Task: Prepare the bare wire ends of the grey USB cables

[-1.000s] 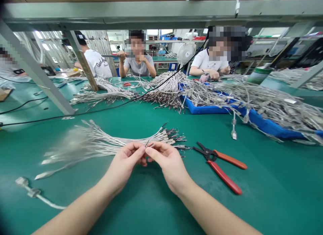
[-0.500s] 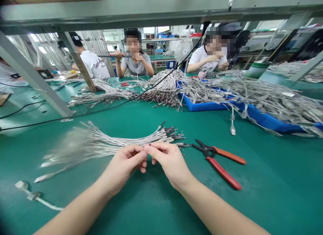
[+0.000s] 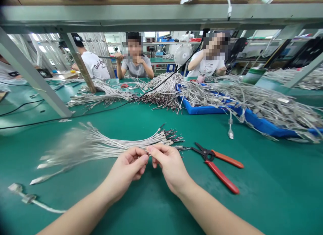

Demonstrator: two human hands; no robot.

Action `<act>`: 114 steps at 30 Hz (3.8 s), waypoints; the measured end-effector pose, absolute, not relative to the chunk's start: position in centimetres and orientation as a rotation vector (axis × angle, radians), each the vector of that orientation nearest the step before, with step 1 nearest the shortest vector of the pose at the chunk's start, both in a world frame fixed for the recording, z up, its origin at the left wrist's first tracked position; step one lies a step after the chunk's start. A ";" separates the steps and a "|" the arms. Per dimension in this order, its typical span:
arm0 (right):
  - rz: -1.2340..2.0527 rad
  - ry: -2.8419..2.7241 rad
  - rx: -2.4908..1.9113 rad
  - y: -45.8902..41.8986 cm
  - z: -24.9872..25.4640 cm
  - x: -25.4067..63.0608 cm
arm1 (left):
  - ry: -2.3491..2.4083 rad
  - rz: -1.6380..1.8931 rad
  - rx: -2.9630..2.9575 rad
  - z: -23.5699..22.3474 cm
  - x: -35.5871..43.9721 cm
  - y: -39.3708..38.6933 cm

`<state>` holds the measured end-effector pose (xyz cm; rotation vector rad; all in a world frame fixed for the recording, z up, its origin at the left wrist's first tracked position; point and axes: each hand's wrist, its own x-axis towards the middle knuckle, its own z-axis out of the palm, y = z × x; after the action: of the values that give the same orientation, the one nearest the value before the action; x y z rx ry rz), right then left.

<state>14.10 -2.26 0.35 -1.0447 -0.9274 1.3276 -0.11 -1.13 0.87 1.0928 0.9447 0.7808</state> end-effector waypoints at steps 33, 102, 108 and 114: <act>1.397 -1.155 -1.043 -1.9 1.3 15.6 | 0.911 0.835 1.173 1.3 0.0 -1.1; 0.657 -1.961 -1.242 -1.7 1.0 16.5 | 1.052 0.585 2.037 1.1 -3.8 1.7; 0.679 -1.929 -1.264 -1.6 1.6 17.3 | 1.030 0.608 2.010 1.6 -4.7 2.1; 0.683 -1.301 -1.361 -0.1 1.5 18.8 | 1.177 0.845 1.625 2.0 -4.8 3.0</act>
<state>18.80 -0.12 1.47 -1.3610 -1.3006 0.6834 -4.84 2.98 2.04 1.6253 1.1766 0.8452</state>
